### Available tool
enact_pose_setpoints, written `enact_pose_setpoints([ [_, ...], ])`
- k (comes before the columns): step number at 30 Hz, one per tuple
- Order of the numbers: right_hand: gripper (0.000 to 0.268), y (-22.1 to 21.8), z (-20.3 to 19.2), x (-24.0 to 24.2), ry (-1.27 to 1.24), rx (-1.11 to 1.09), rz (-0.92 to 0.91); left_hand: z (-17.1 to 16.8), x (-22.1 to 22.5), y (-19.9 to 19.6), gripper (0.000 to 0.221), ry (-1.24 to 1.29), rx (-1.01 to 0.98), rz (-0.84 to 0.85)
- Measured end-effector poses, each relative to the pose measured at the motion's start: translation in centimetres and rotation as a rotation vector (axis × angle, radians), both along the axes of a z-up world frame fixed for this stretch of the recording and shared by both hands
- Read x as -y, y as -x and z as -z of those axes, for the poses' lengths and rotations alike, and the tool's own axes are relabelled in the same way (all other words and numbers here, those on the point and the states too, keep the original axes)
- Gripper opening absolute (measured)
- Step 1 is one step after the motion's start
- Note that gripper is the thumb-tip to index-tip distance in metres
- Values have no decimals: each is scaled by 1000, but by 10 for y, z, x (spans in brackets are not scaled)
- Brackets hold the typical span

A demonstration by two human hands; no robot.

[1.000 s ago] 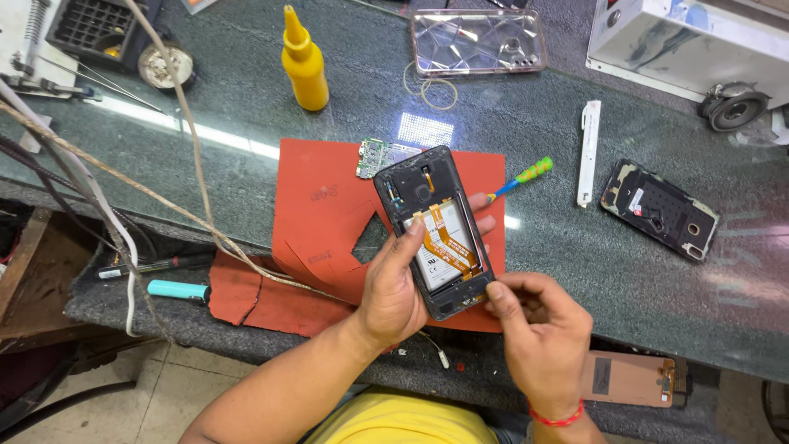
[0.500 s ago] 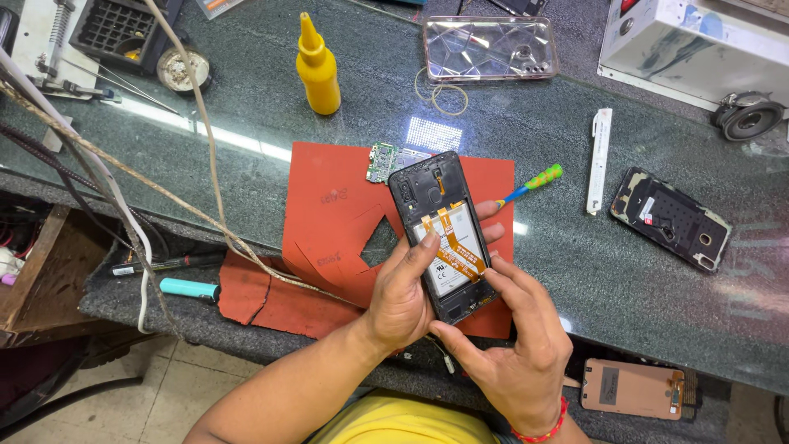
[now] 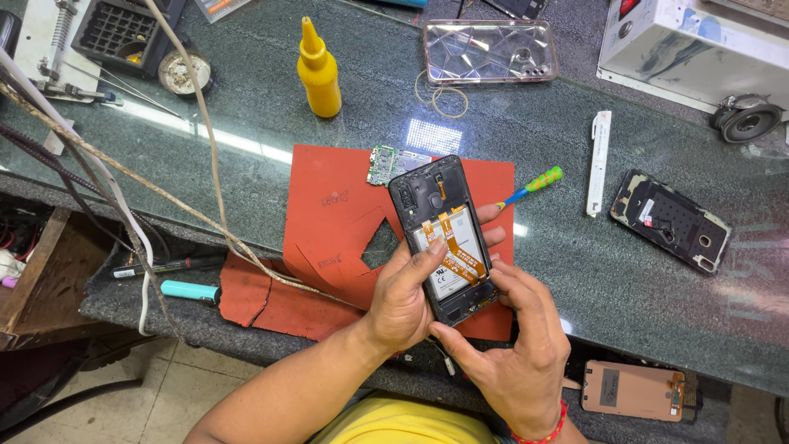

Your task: The person connects a new screen component to a mobile phone motherboard, plugs in a charging cable to check the display functionality, and سپس fits the internal assembly into the phone's rear housing.

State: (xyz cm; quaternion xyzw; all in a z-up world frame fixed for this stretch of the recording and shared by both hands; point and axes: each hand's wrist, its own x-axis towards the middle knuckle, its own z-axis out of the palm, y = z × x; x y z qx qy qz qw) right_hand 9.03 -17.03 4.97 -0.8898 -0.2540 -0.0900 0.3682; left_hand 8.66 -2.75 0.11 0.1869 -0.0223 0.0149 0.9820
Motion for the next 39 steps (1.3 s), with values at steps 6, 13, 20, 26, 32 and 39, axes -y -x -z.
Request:
enact_pose_setpoints([
  [6, 81, -1, 4, 3, 0, 15, 14, -1, -1, 0, 56, 46, -2, 13],
  [13, 43, -18, 26, 43, -539, -789, 65, -8, -3, 0, 56, 67, -21, 21],
  [20, 29, -12, 49, 49, -695, -1059, 19, -8, -5, 3, 59, 62, 8, 69],
  [26, 30, -4, 47, 49, -751, -1095, 34, -12, -5, 7, 61, 57, 7, 94],
  [32, 37, 26, 49, 39, -901, -1205, 0, -16, 3, 17, 62, -29, 13, 67],
  [39, 43, 39, 53, 33, -1007, -1167, -55, -15, 14, 34, 61, -208, 29, 48],
])
